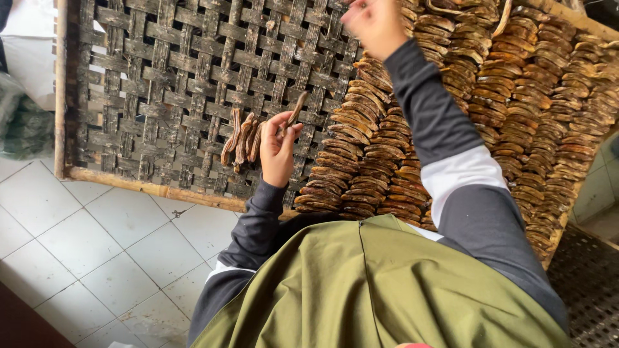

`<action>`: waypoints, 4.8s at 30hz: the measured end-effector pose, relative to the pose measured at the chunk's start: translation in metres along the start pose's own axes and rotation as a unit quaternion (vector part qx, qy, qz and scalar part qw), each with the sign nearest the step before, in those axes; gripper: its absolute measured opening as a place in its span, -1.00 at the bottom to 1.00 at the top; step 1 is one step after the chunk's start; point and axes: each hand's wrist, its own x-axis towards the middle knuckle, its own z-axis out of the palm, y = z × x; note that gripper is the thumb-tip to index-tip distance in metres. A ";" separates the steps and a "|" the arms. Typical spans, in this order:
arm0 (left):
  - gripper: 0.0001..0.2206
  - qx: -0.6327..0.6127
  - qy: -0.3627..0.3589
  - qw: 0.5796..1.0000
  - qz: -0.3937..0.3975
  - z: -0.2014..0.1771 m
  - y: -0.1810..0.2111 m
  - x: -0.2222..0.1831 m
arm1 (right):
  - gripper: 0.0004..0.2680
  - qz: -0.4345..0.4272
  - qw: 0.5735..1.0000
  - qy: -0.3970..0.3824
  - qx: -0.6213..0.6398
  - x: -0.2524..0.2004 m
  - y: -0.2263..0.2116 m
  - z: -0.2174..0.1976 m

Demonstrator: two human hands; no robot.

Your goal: The person picks up and arranges dried banana slices onto woven bamboo trays by hand, then lifts and places the filled trays onto a wooden storage rack.

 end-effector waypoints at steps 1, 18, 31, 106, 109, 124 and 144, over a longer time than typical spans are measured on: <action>-0.73 0.015 -0.013 1.000 0.003 0.002 0.001 0.000 | -0.83 -0.006 0.984 -0.101 0.145 -0.003 -0.026 0.015; -0.46 0.588 0.123 0.795 0.083 -0.081 0.053 -0.018 | -0.90 0.110 0.993 0.051 -0.018 0.001 0.010 -0.020; -0.27 0.679 0.134 0.717 0.081 -0.070 0.029 -0.030 | -0.72 0.234 0.932 0.112 -0.251 -0.023 0.048 0.014; -0.73 0.061 0.178 0.980 -0.067 -0.145 0.074 0.008 | -0.87 0.196 0.947 0.253 -0.026 0.017 0.148 -0.059; -0.73 0.048 0.161 0.983 -0.071 -0.130 0.063 0.011 | -0.86 0.224 0.947 0.212 -0.089 0.019 0.168 -0.060; -0.51 -0.099 0.000 0.982 -0.161 -0.043 0.071 0.069 | -0.90 0.152 0.924 0.246 -0.249 -0.011 0.153 -0.052; -0.54 -0.057 -0.107 0.983 -0.141 0.014 0.073 0.088 | -0.92 0.167 0.935 -0.052 0.308 0.010 -0.113 0.029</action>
